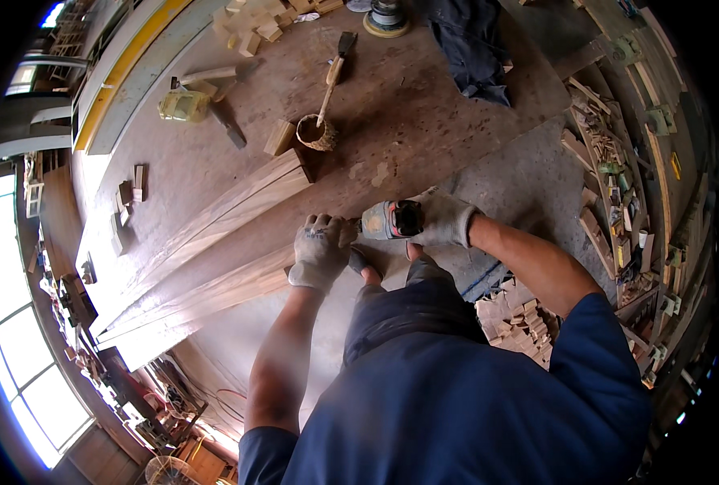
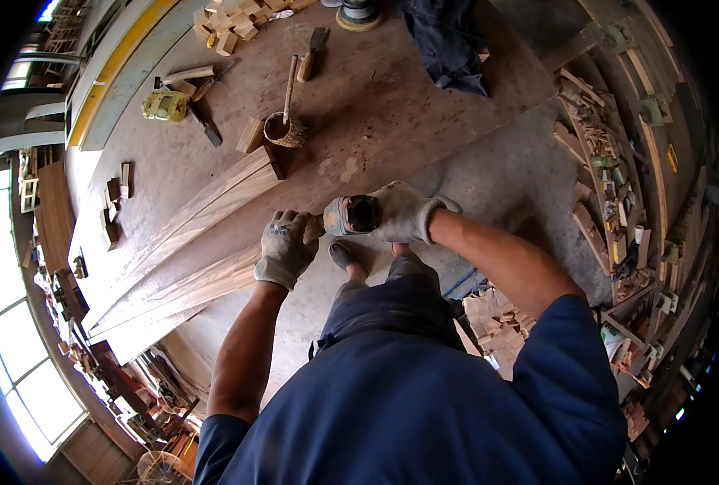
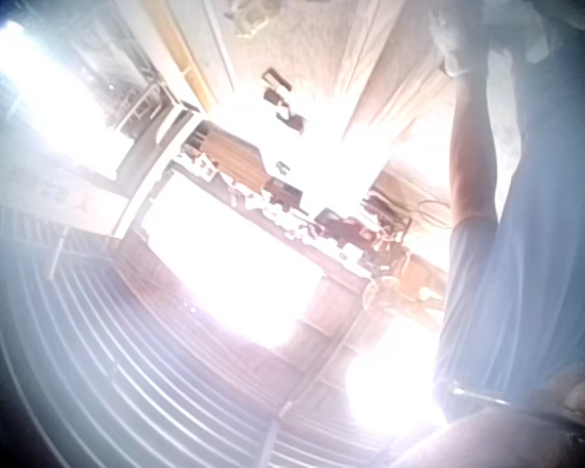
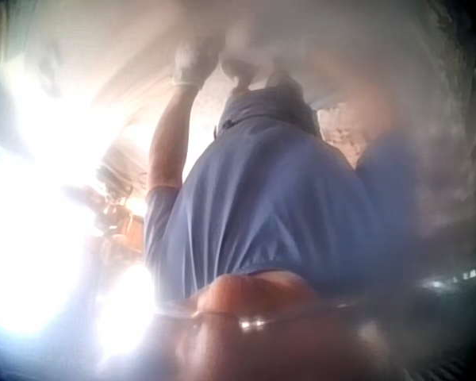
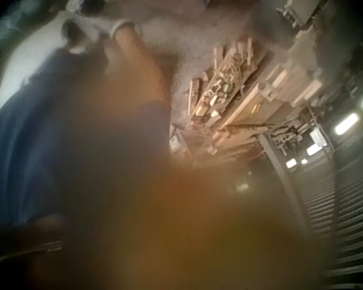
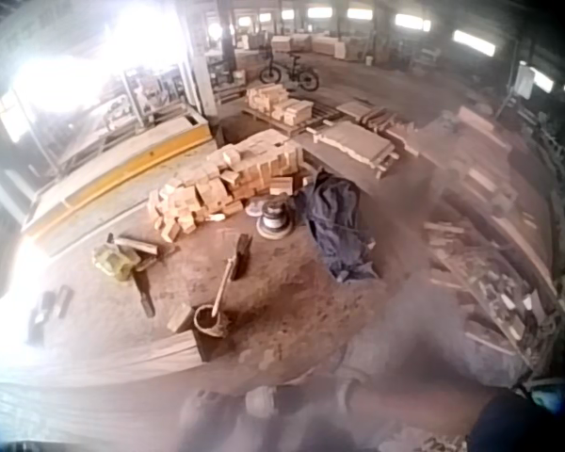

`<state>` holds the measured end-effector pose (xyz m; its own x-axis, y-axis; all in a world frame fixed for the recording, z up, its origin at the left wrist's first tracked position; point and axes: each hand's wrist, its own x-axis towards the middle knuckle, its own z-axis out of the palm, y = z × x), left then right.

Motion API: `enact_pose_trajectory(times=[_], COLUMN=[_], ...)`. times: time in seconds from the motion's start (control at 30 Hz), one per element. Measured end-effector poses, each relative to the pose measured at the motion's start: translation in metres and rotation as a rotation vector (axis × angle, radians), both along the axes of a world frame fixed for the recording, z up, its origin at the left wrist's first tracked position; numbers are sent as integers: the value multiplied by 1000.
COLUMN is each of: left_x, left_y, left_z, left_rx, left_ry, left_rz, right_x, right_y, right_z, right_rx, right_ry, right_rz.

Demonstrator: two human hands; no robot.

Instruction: The person assembles wooden frames by applying glue to small blocks and attaching them to long planks using a nail gun. They repeatedly pick up blocks, apply glue, position them on the planks, and secure them with nails, then move the assembled planks to a drying rack.

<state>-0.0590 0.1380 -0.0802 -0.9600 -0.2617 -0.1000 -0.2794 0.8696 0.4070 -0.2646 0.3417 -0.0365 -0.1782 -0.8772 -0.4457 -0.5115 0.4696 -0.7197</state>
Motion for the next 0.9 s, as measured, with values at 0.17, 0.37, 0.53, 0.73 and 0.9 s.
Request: enact_pose_trajectory(times=[0.17, 0.37, 0.53, 0.73, 0.9], left_x=[0, -1, 0, -1, -1], left_y=[-1, 0, -1, 1, -1], left_z=[-4, -2, -4, -1, -2], left_rx=[0, 2, -4, 3, 2], left_ry=[14, 24, 36, 18, 3], left_rz=[-3, -5, -8, 2, -7], right_x=[2, -1, -1, -1, -1], right_y=[1, 0, 4, 8, 8], right_z=[-6, 1, -4, -18, -14], right_rx=[62, 129, 21, -49, -47], right_ry=[-90, -115, -32, 33, -3], right_rz=[-66, -41, -32, -21, -64])
